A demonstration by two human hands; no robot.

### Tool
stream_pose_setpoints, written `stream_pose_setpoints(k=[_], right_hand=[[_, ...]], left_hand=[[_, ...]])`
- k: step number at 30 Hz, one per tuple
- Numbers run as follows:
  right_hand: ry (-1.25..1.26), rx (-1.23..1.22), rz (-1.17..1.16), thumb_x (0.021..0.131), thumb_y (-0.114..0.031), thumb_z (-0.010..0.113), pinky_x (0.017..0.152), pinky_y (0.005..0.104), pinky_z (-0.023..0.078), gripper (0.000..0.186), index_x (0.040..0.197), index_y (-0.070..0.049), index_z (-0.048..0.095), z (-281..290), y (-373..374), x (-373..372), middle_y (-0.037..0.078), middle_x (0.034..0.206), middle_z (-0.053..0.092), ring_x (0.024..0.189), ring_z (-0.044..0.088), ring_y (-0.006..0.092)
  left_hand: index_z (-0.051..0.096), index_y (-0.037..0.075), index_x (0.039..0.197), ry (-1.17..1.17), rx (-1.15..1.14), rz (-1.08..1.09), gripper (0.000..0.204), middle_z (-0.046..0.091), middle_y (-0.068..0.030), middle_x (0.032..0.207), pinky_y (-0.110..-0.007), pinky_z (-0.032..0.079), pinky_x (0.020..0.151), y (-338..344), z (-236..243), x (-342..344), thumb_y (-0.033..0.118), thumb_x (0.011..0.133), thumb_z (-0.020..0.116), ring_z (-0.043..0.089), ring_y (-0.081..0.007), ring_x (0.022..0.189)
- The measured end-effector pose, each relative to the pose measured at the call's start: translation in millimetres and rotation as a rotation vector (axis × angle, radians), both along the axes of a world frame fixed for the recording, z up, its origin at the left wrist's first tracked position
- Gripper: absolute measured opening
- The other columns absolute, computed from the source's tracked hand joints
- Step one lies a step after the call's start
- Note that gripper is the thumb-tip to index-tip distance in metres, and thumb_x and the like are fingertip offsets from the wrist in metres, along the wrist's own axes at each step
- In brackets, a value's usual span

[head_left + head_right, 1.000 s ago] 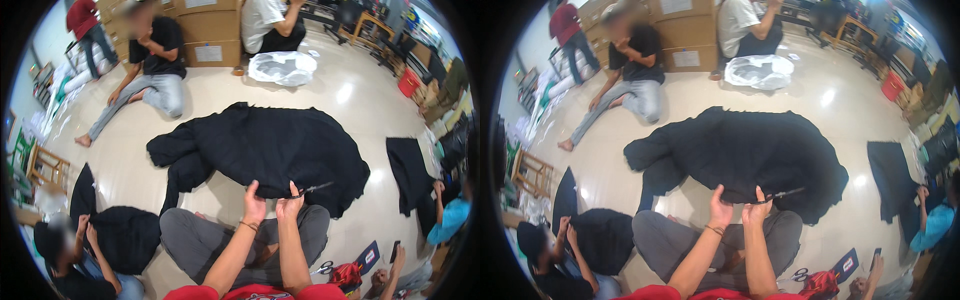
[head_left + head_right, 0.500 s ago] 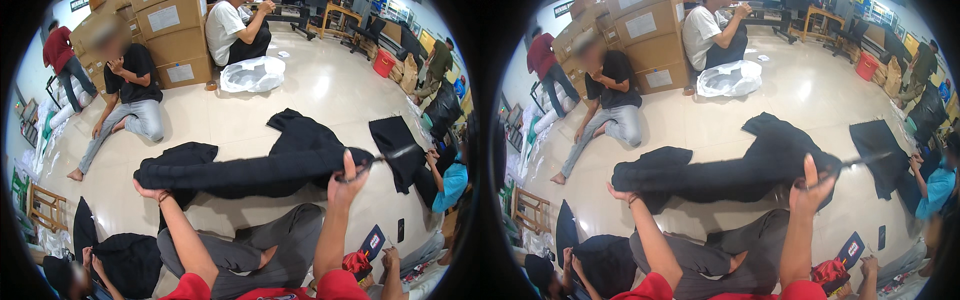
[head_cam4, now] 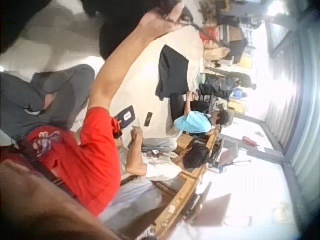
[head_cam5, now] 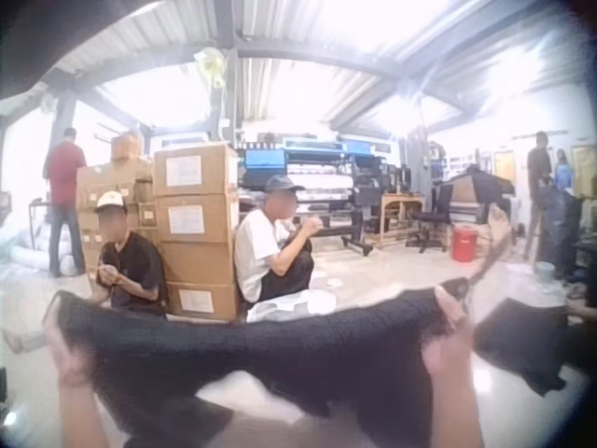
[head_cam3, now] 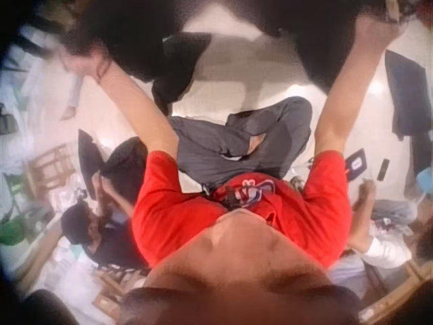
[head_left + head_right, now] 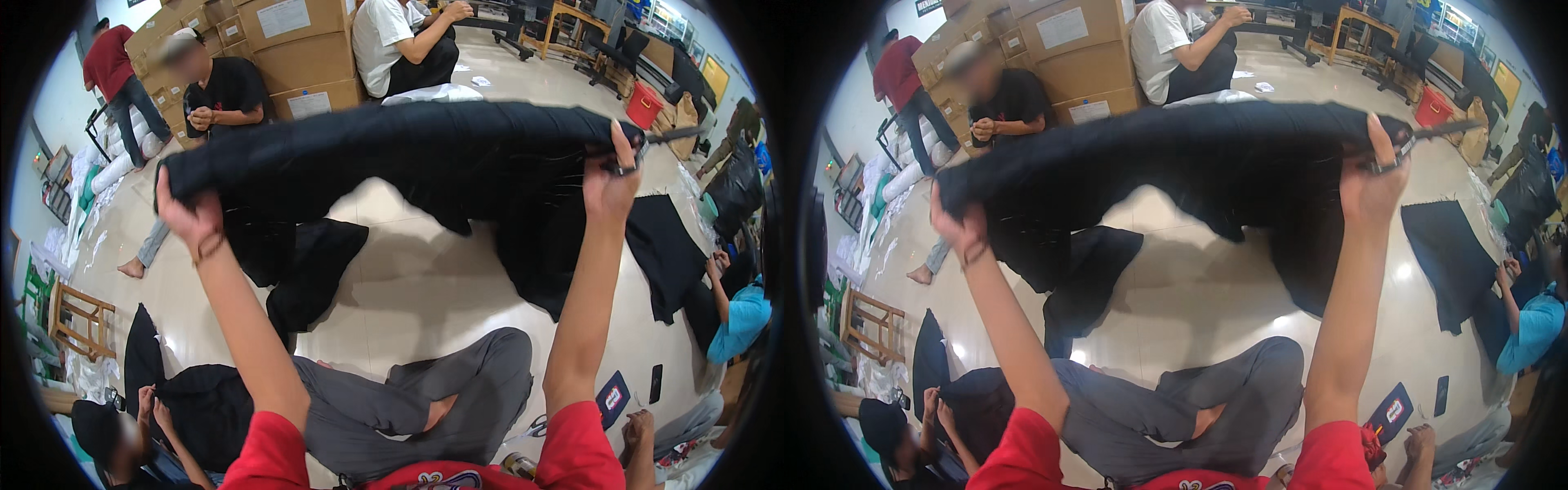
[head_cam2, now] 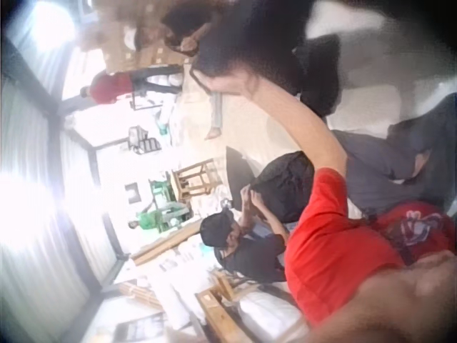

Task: The person sits on the floor and uses scissors to cut a large piece of black fabric. They repeatedly trim the edges and make small snips along the fabric's surface while others work nearby.

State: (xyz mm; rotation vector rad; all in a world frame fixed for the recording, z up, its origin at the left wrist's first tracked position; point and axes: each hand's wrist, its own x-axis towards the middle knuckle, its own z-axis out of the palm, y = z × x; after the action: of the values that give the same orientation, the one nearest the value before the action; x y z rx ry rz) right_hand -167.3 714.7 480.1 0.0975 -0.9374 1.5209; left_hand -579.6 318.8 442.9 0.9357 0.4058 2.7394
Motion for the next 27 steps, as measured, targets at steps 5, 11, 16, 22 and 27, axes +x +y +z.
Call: stream_pose_setpoints(k=[5, 11, 16, 22, 27], right_hand=[[-0.365, -0.279, -0.236, 0.086, 0.003, 0.073, 0.088, 0.0291, 0.054, 0.043, 0.123, -0.004, 0.053, -129, -53, 39, 0.006, 0.106, 0.063, 0.096, 0.065, 0.0163], [-0.952, -0.439, -0.221, 0.081, -0.005, 0.08, 0.041, 0.0278, 0.047, 0.04, 0.108, -0.008, 0.051, -367, -54, 44, 0.004, 0.087, 0.059, 0.058, 0.057, 0.0138], [-1.236, -0.525, -0.13, 0.093, -0.008, 0.071, 0.054, 0.0317, 0.059, 0.031, 0.111, -0.002, 0.046, -369, -98, 39, 0.012, 0.089, 0.067, 0.072, 0.07, 0.0189], [-1.27, -0.412, -0.014, 0.093, -0.012, 0.072, 0.057, 0.0288, 0.058, 0.033, 0.108, -0.001, 0.045, -367, -140, 37, 0.014, 0.085, 0.069, 0.068, 0.07, 0.0185], [-1.305, -0.392, 0.076, 0.093, -0.019, 0.074, 0.06, 0.028, 0.058, 0.05, 0.128, 0.006, 0.048, -361, -138, 28, 0.016, 0.087, 0.07, 0.072, 0.072, 0.0201]], left_hand=[[0.061, -0.002, 0.126, -0.466, -0.392, 0.451, 0.045, 0.066, -0.0139, 0.124, -0.042, 0.052, 0.101, -27, -89, 126, 0.032, 0.097, 0.059, 0.065, -0.0279, 0.114], [0.064, 0.009, 0.123, -1.075, -0.767, 0.152, 0.046, 0.064, -0.0049, 0.128, -0.045, 0.047, 0.103, -49, -330, 112, 0.023, 0.081, 0.076, 0.061, -0.0244, 0.114], [0.068, 0.004, 0.114, -0.933, -1.391, 0.344, 0.051, 0.068, -0.0069, 0.117, -0.032, 0.04, 0.064, -33, -322, 140, 0.041, 0.08, 0.074, 0.064, -0.0219, 0.091], [0.061, -0.015, 0.124, 0.201, -2.109, 0.571, 0.067, 0.065, -0.0347, 0.121, -0.041, 0.049, 0.099, -47, -320, 201, 0.037, 0.082, 0.074, 0.064, -0.0401, 0.116], [0.072, 0.005, 0.119, 0.297, -2.055, 0.176, 0.043, 0.071, -0.0276, 0.104, -0.043, 0.055, 0.091, 14, -265, 251, 0.033, 0.086, 0.071, 0.071, -0.0396, 0.095]])
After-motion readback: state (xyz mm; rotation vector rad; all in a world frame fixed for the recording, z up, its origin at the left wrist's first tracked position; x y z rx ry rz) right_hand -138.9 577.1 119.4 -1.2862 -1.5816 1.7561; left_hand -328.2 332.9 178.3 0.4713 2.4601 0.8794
